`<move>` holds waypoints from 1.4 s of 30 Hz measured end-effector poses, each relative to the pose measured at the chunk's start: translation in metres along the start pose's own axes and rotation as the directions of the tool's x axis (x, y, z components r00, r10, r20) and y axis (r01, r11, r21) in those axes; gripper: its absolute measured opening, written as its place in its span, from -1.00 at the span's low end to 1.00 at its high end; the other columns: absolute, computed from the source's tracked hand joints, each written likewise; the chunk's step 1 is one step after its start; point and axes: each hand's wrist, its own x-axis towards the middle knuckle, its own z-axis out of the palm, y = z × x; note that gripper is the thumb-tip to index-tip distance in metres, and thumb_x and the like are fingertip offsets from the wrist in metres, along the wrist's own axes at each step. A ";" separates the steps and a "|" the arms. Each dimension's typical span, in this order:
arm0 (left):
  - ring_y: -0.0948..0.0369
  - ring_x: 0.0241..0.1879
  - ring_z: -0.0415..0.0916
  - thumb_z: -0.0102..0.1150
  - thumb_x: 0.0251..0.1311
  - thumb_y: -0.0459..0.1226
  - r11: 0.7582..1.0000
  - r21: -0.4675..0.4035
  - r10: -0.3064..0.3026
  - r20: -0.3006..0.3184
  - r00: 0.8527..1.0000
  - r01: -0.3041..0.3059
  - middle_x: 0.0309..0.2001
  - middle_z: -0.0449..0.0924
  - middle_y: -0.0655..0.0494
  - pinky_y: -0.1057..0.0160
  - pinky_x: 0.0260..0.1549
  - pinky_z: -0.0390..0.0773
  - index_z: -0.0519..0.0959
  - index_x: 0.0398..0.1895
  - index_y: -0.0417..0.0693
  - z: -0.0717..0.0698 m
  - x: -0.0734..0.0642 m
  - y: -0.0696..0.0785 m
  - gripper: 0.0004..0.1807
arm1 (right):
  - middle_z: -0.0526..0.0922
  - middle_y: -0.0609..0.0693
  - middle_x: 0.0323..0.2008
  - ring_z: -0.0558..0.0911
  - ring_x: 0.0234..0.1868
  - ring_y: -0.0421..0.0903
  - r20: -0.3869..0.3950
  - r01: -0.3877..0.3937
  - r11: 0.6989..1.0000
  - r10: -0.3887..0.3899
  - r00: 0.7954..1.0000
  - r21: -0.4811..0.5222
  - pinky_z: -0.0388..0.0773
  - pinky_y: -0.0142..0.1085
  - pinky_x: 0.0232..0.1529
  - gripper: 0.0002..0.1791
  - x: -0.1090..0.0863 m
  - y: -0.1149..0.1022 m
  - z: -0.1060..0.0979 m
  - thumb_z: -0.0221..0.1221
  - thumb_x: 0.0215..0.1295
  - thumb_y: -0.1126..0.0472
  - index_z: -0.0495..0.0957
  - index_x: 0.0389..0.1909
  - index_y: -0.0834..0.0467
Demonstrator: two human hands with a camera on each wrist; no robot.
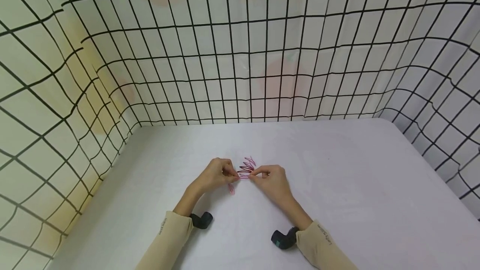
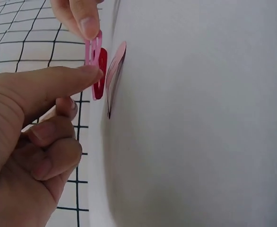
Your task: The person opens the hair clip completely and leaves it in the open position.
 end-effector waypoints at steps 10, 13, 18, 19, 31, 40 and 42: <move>0.38 -0.45 0.40 0.44 0.13 -0.46 0.998 0.039 -0.047 -0.048 0.998 0.049 -0.41 0.71 0.01 0.47 -0.45 0.40 0.83 -0.37 -0.22 0.002 0.000 -0.003 -0.95 | 0.11 -0.21 -0.77 0.04 -0.69 -0.34 0.055 -0.020 1.000 0.018 0.998 0.021 0.00 -0.46 -0.61 -0.92 0.004 -0.002 0.006 0.46 0.21 0.26 0.82 -0.37 0.21; 0.37 -0.47 0.39 0.45 0.12 -0.47 0.998 0.036 -0.043 -0.062 0.997 0.045 -0.42 0.70 -0.01 0.46 -0.47 0.39 0.83 -0.37 -0.24 0.002 0.000 -0.004 -0.96 | 0.12 -0.21 -0.78 0.05 -0.70 -0.33 0.054 -0.037 0.999 0.036 0.998 0.009 0.01 -0.46 -0.61 -0.89 0.004 -0.004 0.006 0.46 0.22 0.24 0.82 -0.37 0.23; 0.37 -0.49 0.37 0.45 0.08 -0.47 0.999 0.032 -0.040 -0.092 0.995 0.043 -0.46 0.69 0.00 0.46 -0.50 0.36 0.83 -0.39 -0.24 0.003 0.001 -0.005 -0.95 | 0.14 -0.22 -0.79 0.07 -0.70 -0.31 0.057 -0.056 0.998 0.056 0.997 0.001 0.02 -0.44 -0.60 -0.91 0.004 -0.005 0.006 0.45 0.21 0.26 0.82 -0.37 0.23; 0.37 -0.49 0.37 0.45 0.08 -0.48 0.998 0.031 -0.043 -0.096 0.994 0.047 -0.47 0.69 0.00 0.46 -0.50 0.36 0.83 -0.40 -0.24 0.003 0.001 -0.005 -0.95 | 0.14 -0.22 -0.79 0.07 -0.70 -0.31 0.056 -0.059 0.998 0.059 0.997 -0.001 0.02 -0.44 -0.60 -0.91 0.004 -0.005 0.006 0.45 0.21 0.27 0.81 -0.37 0.23; 0.36 -0.49 0.38 0.46 0.10 -0.44 0.986 -0.069 -0.153 0.019 0.988 0.154 -0.43 0.72 0.09 0.45 -0.49 0.38 0.83 -0.35 -0.16 -0.012 -0.007 -0.010 -0.93 | 0.20 -0.17 -0.76 0.09 -0.69 -0.34 0.020 -0.068 0.998 0.068 0.997 0.002 0.05 -0.44 -0.58 -0.88 0.003 -0.001 0.006 0.46 0.20 0.24 0.82 -0.37 0.24; 0.33 -0.54 0.38 0.54 -0.01 -0.49 0.951 -0.200 -0.205 0.171 0.964 0.237 -0.59 0.55 0.13 0.42 -0.48 0.35 0.79 -0.38 -0.18 -0.023 -0.014 -0.016 -0.87 | 0.17 -0.19 -0.79 0.06 -0.71 -0.32 0.021 -0.082 0.996 0.081 0.996 0.029 0.05 -0.44 -0.61 -0.95 0.002 -0.002 0.006 0.46 0.15 0.31 0.83 -0.35 0.14; 0.33 -0.55 0.38 0.53 0.00 -0.50 0.950 -0.199 -0.207 0.173 0.963 0.240 -0.60 0.57 0.13 0.42 -0.49 0.35 0.79 -0.41 -0.19 -0.023 -0.014 -0.016 -0.89 | 0.16 -0.20 -0.79 0.06 -0.71 -0.32 0.003 -0.079 0.996 0.079 0.997 0.032 0.06 -0.44 -0.60 -0.95 0.001 -0.002 0.005 0.45 0.15 0.31 0.83 -0.36 0.13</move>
